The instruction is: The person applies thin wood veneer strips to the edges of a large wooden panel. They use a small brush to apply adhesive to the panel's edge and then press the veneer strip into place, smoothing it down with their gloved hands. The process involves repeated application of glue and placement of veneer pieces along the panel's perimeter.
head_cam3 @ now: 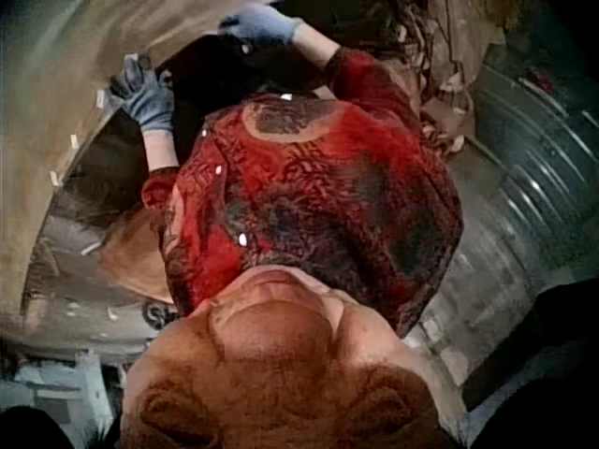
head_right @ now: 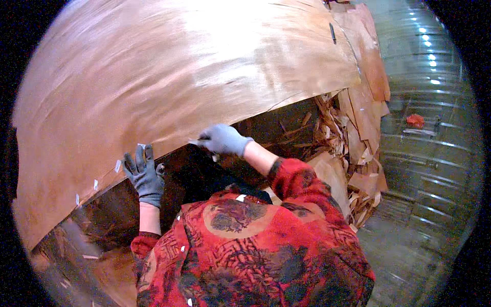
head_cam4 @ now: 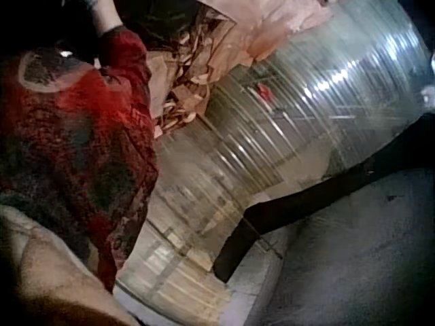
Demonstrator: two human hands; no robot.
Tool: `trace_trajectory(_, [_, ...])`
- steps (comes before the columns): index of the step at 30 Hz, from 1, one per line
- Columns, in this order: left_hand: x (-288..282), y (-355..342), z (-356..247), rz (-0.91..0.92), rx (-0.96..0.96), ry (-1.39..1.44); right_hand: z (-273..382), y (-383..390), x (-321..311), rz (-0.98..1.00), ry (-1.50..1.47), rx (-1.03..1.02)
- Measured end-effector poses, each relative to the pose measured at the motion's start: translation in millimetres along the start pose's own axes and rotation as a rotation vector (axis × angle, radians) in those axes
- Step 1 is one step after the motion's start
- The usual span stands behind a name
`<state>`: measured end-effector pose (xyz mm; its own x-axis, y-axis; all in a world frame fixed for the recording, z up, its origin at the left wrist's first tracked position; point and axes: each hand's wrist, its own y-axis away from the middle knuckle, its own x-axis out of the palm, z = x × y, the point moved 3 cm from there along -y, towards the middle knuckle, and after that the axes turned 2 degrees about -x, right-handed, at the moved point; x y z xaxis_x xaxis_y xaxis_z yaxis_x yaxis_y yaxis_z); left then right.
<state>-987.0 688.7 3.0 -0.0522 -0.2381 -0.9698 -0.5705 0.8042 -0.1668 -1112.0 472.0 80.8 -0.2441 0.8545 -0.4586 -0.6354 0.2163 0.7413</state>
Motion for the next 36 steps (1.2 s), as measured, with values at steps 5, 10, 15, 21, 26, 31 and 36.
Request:
trace_trajectory(5, [-7,0,-2,0.031,-0.001,-0.106,-63,43,28,-0.205,-0.583,-0.041])
trace_trajectory(10, [-15,-10,-16,0.105,-0.04,-0.11,-185,59,18,-0.752,-0.679,0.004])
trace_trajectory(15, [-19,-9,-35,0.086,-0.162,-0.172,-266,70,-7,-0.845,-0.814,-0.088])
trace_trajectory(21, [4,-53,-186,-0.137,-0.039,0.056,-312,90,-41,-0.783,-0.827,-0.205])
trace_trajectory(26, [47,-104,-301,-0.198,0.032,0.211,-342,119,-90,-0.671,-0.798,-0.258])
trace_trajectory(31, [80,-122,-336,-0.142,0.107,0.103,-377,134,-111,-0.734,-0.885,-0.351])
trace_trajectory(36, [86,-123,-334,-0.12,0.076,0.104,-387,137,-122,-0.682,-0.896,-0.348])
